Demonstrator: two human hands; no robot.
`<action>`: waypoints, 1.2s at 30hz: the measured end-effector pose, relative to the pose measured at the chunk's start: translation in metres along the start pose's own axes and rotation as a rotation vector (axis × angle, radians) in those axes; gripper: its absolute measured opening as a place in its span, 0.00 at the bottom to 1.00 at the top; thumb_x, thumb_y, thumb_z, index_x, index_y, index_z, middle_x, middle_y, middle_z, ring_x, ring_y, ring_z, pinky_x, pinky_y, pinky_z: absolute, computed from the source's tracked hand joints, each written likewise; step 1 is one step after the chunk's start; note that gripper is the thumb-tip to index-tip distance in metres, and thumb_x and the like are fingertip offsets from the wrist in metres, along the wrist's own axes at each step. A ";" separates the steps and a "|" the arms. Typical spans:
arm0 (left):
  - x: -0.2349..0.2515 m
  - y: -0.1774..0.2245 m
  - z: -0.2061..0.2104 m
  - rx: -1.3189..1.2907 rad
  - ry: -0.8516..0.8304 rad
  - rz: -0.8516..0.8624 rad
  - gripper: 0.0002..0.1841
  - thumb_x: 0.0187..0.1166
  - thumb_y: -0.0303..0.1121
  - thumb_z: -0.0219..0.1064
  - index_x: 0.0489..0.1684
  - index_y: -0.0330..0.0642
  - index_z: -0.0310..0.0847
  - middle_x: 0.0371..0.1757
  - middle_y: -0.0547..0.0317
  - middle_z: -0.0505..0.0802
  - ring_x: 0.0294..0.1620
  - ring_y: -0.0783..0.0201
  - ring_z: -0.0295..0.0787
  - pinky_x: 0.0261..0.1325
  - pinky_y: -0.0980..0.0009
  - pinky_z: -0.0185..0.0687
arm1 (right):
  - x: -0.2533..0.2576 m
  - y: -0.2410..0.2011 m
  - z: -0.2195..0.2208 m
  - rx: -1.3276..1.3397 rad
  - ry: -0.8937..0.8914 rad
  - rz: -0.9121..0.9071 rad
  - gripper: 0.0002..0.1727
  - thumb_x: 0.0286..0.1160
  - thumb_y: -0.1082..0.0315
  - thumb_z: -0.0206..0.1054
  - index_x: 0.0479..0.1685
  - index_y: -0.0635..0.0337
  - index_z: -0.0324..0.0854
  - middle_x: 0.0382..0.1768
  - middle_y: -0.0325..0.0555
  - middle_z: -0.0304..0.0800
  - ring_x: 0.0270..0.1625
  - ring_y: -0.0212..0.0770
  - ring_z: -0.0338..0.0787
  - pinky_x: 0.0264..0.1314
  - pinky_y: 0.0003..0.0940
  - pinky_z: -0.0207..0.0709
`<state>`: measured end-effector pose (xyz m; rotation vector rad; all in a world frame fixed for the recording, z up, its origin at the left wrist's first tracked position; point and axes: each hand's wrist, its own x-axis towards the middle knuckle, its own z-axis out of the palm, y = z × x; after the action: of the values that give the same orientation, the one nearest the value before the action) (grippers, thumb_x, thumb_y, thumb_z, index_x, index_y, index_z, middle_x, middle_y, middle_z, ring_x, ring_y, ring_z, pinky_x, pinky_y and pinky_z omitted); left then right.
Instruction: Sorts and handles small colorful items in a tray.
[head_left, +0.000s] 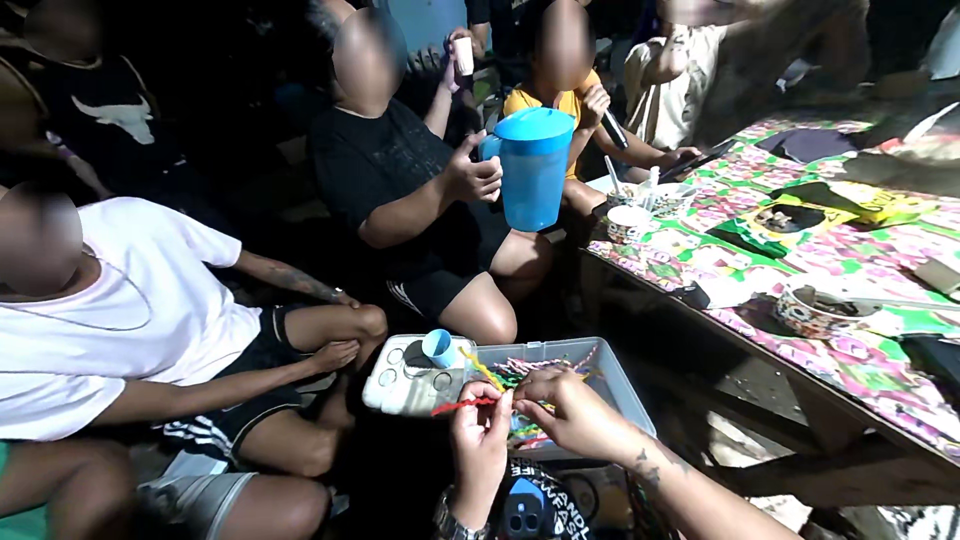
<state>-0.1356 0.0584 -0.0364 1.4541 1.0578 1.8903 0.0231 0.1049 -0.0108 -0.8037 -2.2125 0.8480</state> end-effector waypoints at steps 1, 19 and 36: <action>-0.001 0.001 0.000 0.009 0.004 -0.010 0.08 0.72 0.18 0.68 0.40 0.42 0.80 0.36 0.72 0.90 0.35 0.81 0.87 0.42 0.83 0.86 | 0.000 0.000 0.000 0.001 0.008 0.006 0.16 0.83 0.60 0.62 0.45 0.58 0.95 0.48 0.46 0.96 0.59 0.46 0.92 0.71 0.64 0.72; 0.000 0.000 -0.001 0.037 -0.054 -0.040 0.07 0.70 0.17 0.69 0.38 0.39 0.81 0.32 0.70 0.90 0.33 0.80 0.87 0.42 0.81 0.87 | 0.003 0.003 -0.003 0.031 -0.054 0.088 0.16 0.82 0.57 0.66 0.47 0.59 0.92 0.45 0.49 0.95 0.54 0.49 0.92 0.68 0.64 0.74; 0.004 -0.002 -0.004 0.071 -0.094 -0.196 0.07 0.72 0.19 0.69 0.44 0.29 0.81 0.36 0.62 0.92 0.38 0.76 0.89 0.49 0.77 0.87 | 0.015 0.011 0.008 0.112 0.127 0.084 0.10 0.65 0.64 0.78 0.26 0.62 0.88 0.31 0.46 0.90 0.37 0.41 0.90 0.45 0.43 0.83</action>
<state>-0.1413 0.0618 -0.0361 1.4072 1.1871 1.6476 0.0117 0.1194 -0.0189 -0.8770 -2.0138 0.9267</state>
